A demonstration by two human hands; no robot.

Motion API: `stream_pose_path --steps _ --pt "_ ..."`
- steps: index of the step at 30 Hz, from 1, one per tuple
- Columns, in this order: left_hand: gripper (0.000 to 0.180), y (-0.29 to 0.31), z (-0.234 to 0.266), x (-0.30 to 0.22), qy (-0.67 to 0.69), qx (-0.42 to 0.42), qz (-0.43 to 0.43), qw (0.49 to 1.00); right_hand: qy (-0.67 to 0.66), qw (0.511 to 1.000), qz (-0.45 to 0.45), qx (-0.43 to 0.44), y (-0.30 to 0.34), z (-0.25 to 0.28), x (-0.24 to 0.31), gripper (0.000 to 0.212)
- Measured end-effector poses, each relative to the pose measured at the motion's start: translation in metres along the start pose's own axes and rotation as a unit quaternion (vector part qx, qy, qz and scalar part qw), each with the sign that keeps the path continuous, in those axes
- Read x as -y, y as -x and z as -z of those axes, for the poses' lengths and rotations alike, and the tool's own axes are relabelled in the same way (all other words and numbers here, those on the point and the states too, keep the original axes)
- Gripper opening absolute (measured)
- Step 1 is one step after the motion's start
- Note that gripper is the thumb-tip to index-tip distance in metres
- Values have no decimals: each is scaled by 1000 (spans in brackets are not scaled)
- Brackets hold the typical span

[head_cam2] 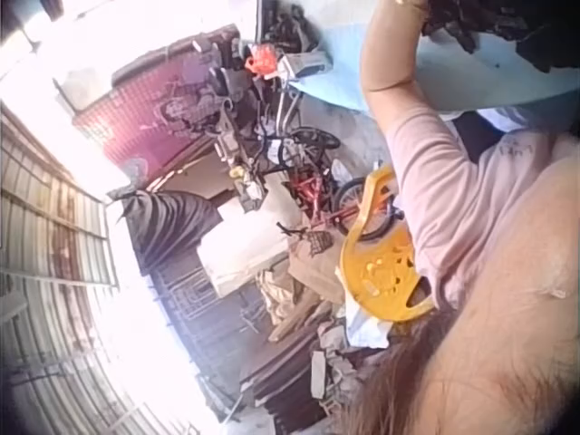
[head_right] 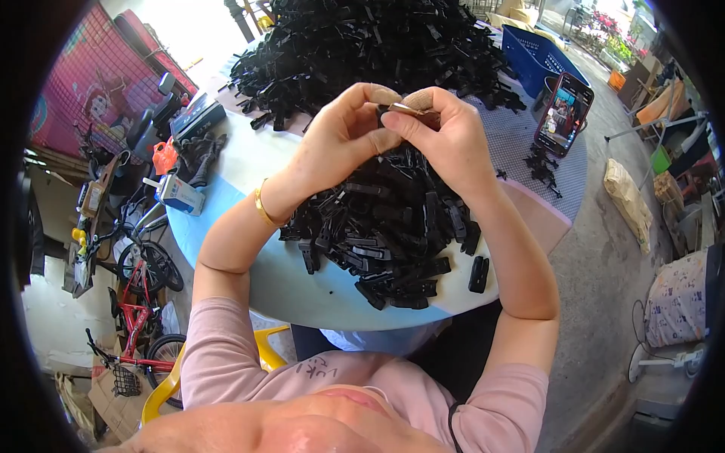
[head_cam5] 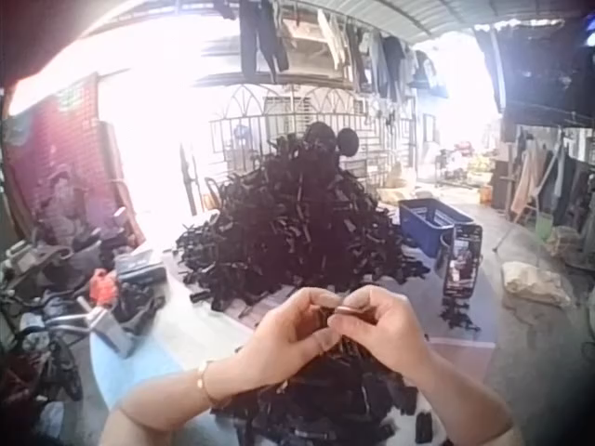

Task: Assembling small black plastic parts by snapping them together manually at a workspace.

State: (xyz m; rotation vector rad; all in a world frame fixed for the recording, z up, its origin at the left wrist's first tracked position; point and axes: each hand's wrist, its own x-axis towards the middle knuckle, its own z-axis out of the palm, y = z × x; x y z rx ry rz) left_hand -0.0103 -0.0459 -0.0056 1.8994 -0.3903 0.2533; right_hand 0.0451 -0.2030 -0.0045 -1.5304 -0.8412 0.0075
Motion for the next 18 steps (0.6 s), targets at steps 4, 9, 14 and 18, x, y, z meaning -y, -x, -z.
stream_pose_path --steps 4,9,14,18 --pt "29 -5 0 2 160 -63 -34 985 -183 975 -117 48 0 6 -5 16" --pt "28 -4 3 4 91 -69 -57 992 -91 987 -119 60 2 6 2 18" --pt "24 -2 -2 5 122 -92 -103 983 -74 989 -113 54 5 -1 2 18" --pt "23 2 -1 7 -28 -137 -159 977 -97 987 -117 42 8 -4 1 18"
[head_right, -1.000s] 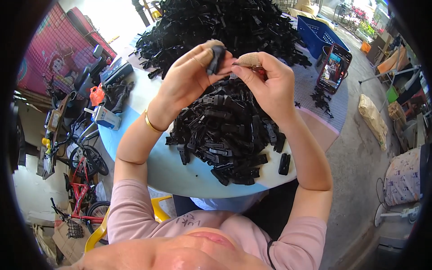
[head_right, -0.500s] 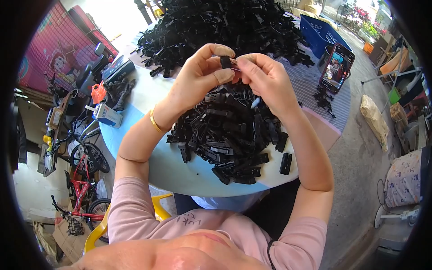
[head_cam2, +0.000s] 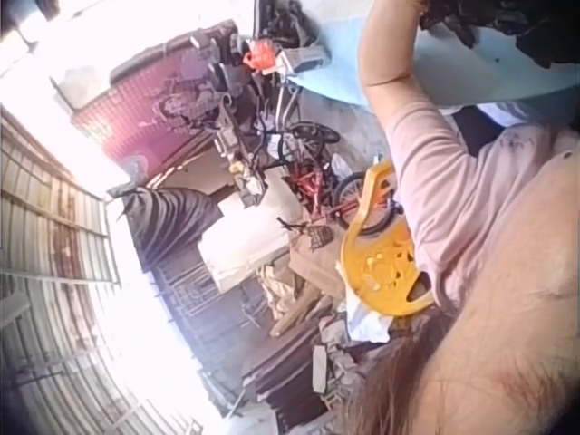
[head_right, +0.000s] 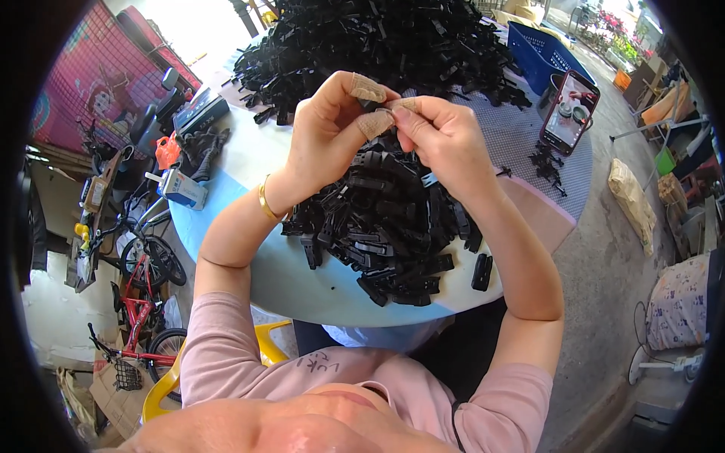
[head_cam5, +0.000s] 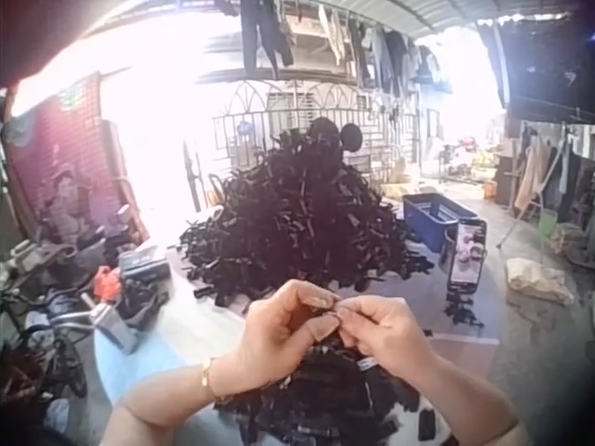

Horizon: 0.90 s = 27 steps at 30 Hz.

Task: Assembling small black plastic parts by snapping them together manually at a workspace.

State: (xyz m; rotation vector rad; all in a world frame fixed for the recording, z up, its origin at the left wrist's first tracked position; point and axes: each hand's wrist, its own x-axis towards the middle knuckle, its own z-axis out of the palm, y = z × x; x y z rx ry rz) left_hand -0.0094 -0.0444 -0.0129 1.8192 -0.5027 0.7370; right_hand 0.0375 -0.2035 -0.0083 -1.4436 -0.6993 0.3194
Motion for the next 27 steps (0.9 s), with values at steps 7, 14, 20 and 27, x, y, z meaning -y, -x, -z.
stream_pose_path --steps 7,14,20,27 --pt "45 -21 29 -11 -91 111 75 987 -4 996 51 -73 -20 33 -2 22" --pt "36 -34 43 49 34 252 166 953 56 993 36 -99 -24 27 -17 21" --pt "42 -23 35 114 -152 305 87 936 134 986 73 -62 -23 17 -25 19" --pt "36 -30 23 83 -292 106 -66 948 171 973 135 -81 -23 19 -32 17"
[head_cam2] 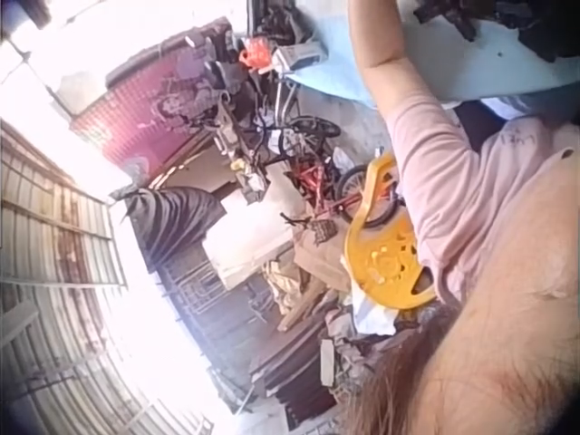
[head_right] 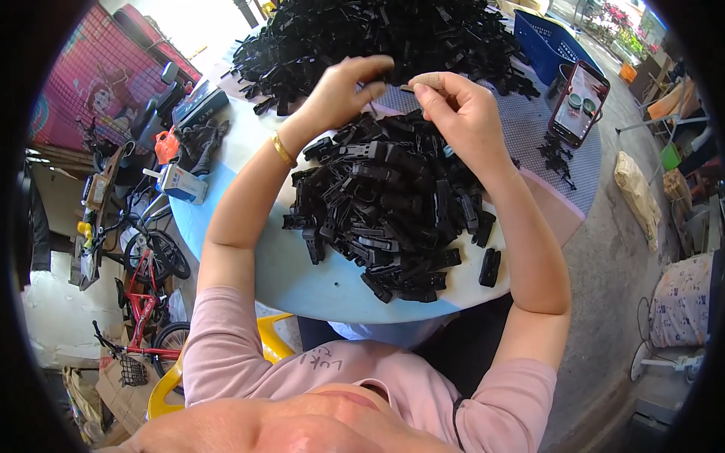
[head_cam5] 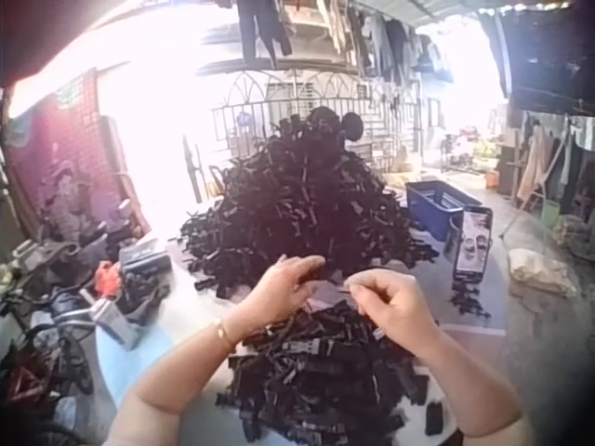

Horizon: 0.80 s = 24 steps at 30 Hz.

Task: Assembling small black plastic parts by snapping them together manually at a workspace.

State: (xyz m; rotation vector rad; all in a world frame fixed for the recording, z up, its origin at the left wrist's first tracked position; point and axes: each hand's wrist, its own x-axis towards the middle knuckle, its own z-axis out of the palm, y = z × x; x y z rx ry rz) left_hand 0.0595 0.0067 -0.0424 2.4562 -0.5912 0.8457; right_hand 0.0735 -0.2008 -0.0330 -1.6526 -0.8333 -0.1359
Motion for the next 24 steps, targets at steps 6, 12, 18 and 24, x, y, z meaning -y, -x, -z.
stream_pose_path --steps 6,12,18,24 --pt "36 -4 20 -54 263 -80 137 952 104 984 142 -18 9 -5 20 17" --pt "39 0 26 -74 340 14 195 920 81 977 191 -56 10 -4 25 14" --pt "42 12 20 -82 350 42 147 924 0 992 97 -76 3 -3 13 13" --pt "24 12 15 -82 384 -16 159 909 -201 974 -96 33 6 2 17 16"
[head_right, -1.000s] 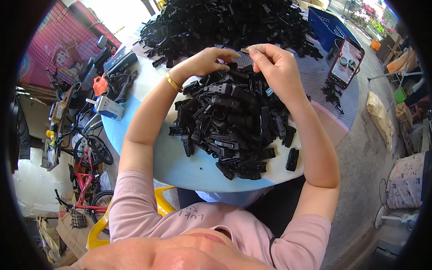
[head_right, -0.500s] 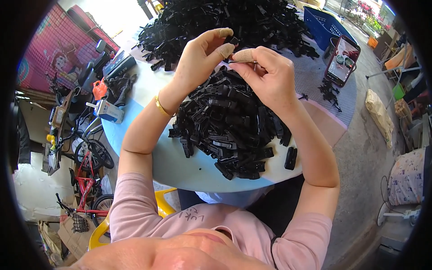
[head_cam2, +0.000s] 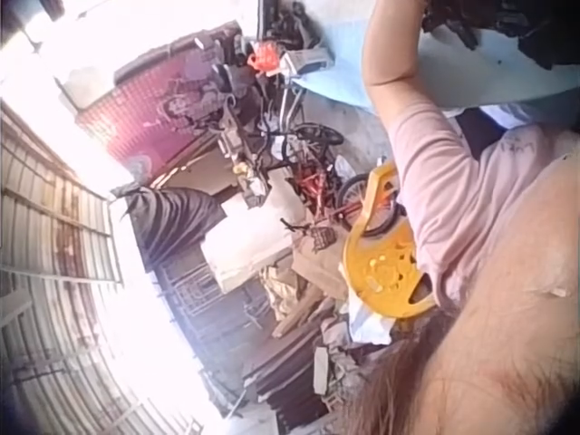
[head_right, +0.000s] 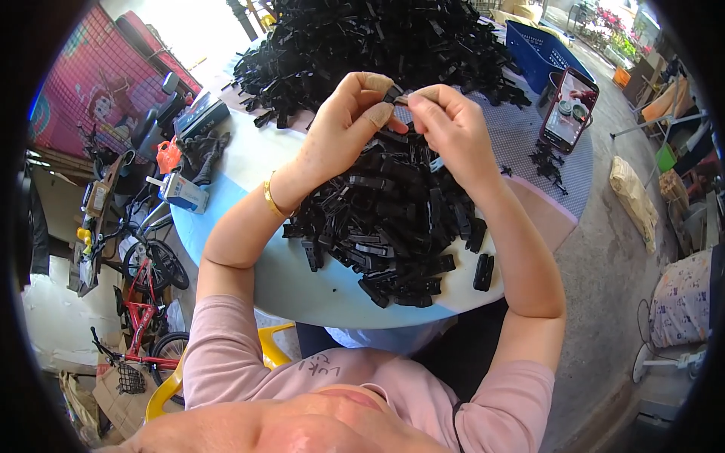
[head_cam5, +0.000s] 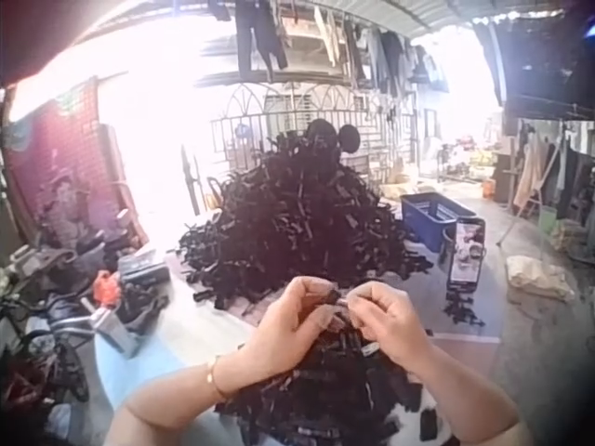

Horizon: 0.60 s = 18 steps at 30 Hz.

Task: Assembling small black plastic parts by snapping them together manually at a workspace.

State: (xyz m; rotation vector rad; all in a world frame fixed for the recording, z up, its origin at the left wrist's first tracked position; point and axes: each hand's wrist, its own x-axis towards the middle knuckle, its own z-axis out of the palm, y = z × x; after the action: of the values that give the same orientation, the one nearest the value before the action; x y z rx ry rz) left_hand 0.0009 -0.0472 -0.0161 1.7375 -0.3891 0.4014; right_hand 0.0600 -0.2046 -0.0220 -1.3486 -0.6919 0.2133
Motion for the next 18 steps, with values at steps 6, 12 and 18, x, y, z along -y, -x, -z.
stream_pose_path --steps 6,12,18 --pt "21 2 -2 -1 2 -13 -33 999 106 994 32 -4 4 -8 6 15" --pt "19 5 2 -7 -27 -35 -63 997 57 998 -15 24 8 -13 11 15" --pt "27 3 7 -6 -257 -41 -233 937 -55 995 -64 58 2 -6 10 15"
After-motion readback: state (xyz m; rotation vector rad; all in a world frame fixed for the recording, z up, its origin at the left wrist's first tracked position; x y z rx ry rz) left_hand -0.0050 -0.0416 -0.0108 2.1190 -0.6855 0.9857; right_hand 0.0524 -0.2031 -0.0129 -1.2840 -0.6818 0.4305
